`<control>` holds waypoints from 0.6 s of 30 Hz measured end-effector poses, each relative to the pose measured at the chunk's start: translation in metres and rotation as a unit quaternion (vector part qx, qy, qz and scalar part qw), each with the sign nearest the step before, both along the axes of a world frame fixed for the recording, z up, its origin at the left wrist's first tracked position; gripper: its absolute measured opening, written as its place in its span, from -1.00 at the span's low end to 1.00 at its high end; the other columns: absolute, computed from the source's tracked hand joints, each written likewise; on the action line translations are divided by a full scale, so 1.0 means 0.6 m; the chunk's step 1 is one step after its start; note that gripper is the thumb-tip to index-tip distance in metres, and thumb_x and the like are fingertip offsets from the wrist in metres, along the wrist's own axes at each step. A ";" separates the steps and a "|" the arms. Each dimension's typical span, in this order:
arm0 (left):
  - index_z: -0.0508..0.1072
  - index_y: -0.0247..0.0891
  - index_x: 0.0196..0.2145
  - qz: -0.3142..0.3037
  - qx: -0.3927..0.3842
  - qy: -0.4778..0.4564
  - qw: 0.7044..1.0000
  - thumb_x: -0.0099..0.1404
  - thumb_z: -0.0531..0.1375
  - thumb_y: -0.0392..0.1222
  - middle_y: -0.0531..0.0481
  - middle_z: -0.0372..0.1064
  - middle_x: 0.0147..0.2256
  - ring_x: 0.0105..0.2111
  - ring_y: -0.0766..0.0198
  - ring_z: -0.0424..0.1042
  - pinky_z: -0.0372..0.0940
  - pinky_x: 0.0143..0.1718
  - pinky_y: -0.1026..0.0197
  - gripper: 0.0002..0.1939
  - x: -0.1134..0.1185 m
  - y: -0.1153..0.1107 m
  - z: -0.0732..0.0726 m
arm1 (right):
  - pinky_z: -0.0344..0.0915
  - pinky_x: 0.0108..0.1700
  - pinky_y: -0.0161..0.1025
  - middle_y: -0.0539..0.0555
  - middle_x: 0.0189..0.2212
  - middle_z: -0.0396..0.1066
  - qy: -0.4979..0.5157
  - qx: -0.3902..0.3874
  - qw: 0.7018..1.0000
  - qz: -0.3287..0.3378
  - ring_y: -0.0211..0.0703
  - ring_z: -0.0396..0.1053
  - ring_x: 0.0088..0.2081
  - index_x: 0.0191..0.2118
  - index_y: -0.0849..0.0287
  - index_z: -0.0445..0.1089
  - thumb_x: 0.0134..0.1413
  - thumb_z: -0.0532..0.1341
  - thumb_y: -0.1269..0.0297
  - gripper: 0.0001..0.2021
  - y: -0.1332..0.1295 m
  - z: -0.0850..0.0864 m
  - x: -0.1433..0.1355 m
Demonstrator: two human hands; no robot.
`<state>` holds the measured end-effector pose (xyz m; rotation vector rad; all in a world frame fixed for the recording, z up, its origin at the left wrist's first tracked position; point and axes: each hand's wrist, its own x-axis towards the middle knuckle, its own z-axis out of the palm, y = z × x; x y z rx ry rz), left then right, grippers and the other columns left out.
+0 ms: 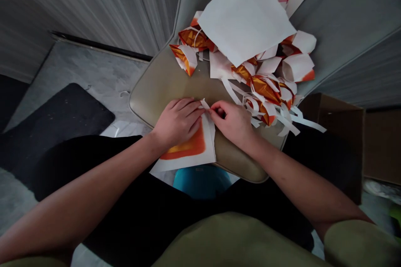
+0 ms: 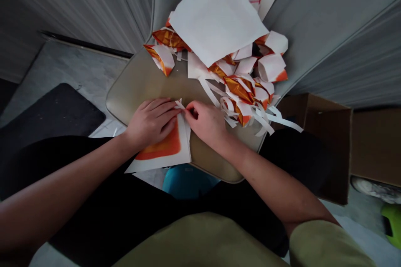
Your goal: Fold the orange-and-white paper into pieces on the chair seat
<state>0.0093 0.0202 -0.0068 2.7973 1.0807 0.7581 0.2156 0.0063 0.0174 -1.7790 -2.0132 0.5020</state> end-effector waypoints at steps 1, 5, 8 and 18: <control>0.60 -0.27 0.01 0.000 0.003 0.000 1.000 0.46 0.09 -0.21 -0.13 0.58 0.02 0.08 -0.03 0.52 0.40 0.05 -0.04 -0.68 0.000 0.000 0.000 | 0.17 -0.32 -0.22 0.02 -0.44 0.55 0.002 0.003 1.000 0.001 -0.18 0.39 -0.44 -0.23 0.10 0.56 0.22 0.28 0.22 -0.87 -0.001 -0.001 0.000; 0.60 -0.25 0.02 0.001 -0.019 -0.004 1.000 0.46 0.09 -0.21 -0.17 0.58 0.01 0.09 -0.04 0.51 0.40 0.06 -0.07 -0.67 0.001 0.000 0.001 | 0.19 -0.33 -0.23 0.01 -0.45 0.54 0.015 0.005 1.000 0.003 -0.20 0.37 -0.47 -0.24 0.10 0.55 0.22 0.28 0.19 -0.86 0.000 -0.003 0.000; 0.60 -0.24 0.02 0.002 -0.026 -0.001 1.000 0.46 0.09 -0.20 -0.16 0.58 0.01 0.10 -0.03 0.51 0.39 0.07 -0.08 -0.67 0.000 0.000 0.001 | 0.21 -0.32 -0.22 0.01 -0.44 0.55 0.023 -0.001 1.000 0.005 -0.19 0.38 -0.46 -0.23 0.09 0.55 0.23 0.27 0.19 -0.86 -0.003 0.003 0.001; 0.59 -0.26 0.03 -0.003 0.002 0.005 1.000 0.46 0.10 -0.19 -0.13 0.55 0.09 0.09 -0.06 0.51 0.41 0.04 -0.07 -0.68 -0.002 -0.001 0.001 | 0.20 -0.31 -0.19 -0.01 -0.46 0.51 0.007 -0.049 0.999 0.009 -0.15 0.42 -0.41 -0.27 0.07 0.54 0.19 0.32 0.24 -0.93 -0.012 0.018 0.013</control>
